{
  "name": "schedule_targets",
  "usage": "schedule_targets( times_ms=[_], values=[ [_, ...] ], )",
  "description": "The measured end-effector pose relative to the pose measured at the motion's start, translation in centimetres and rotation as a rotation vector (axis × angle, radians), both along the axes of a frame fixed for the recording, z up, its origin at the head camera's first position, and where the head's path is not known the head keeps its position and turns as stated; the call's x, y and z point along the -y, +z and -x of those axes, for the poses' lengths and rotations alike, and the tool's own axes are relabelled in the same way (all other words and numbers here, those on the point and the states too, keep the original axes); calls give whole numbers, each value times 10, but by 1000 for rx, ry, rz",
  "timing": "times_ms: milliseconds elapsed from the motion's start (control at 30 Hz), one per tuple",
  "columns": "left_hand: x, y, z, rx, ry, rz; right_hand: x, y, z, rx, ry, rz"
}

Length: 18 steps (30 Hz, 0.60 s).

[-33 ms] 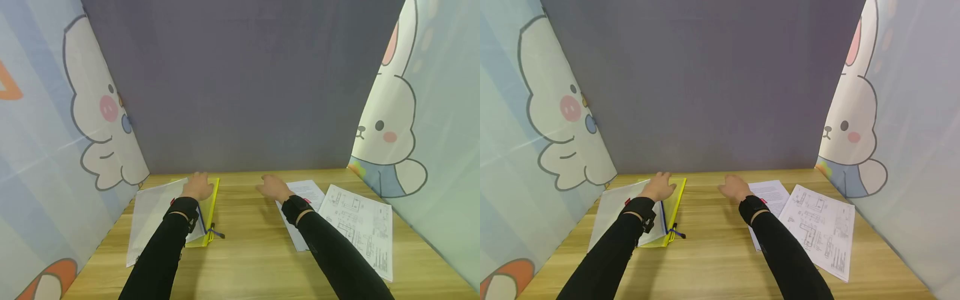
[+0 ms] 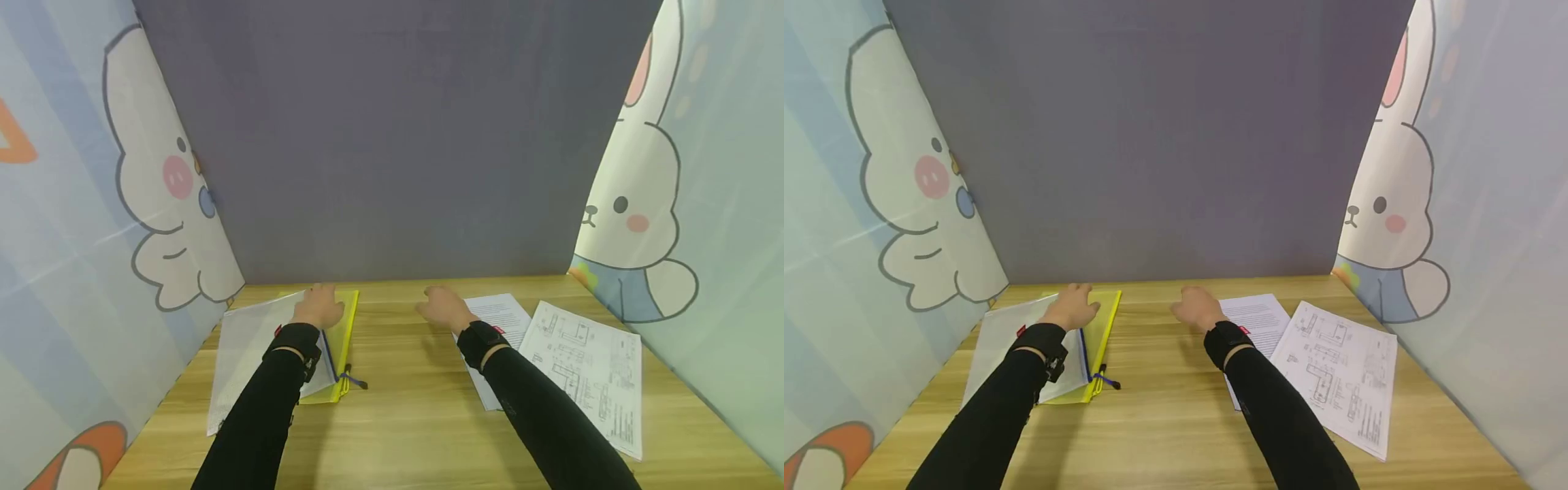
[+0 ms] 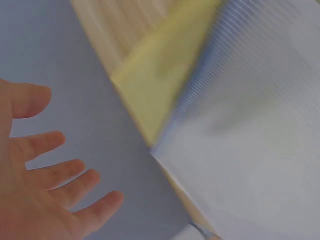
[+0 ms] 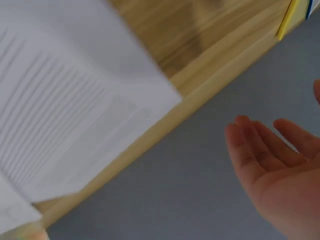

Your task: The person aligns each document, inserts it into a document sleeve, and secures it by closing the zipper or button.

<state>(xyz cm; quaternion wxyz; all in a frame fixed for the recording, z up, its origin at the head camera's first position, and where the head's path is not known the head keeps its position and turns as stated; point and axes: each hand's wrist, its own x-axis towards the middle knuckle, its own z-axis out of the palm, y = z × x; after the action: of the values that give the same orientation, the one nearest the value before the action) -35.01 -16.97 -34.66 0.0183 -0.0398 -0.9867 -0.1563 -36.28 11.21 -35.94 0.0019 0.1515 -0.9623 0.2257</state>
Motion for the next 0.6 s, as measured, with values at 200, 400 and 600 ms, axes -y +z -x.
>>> schedule_targets(
  times_ms=[200, 400, 600],
  values=[
    [42, -24, -14, 3, 73, 9, 43, -23, -11, -23, 47, 73],
    [70, -37, -26, 39, 172, 22, 87, -46, -29, 11, 107, 132],
    [90, -41, -34, 215, 399, 70, 124, -55, -47, 82, 153, 135]
  ],
)
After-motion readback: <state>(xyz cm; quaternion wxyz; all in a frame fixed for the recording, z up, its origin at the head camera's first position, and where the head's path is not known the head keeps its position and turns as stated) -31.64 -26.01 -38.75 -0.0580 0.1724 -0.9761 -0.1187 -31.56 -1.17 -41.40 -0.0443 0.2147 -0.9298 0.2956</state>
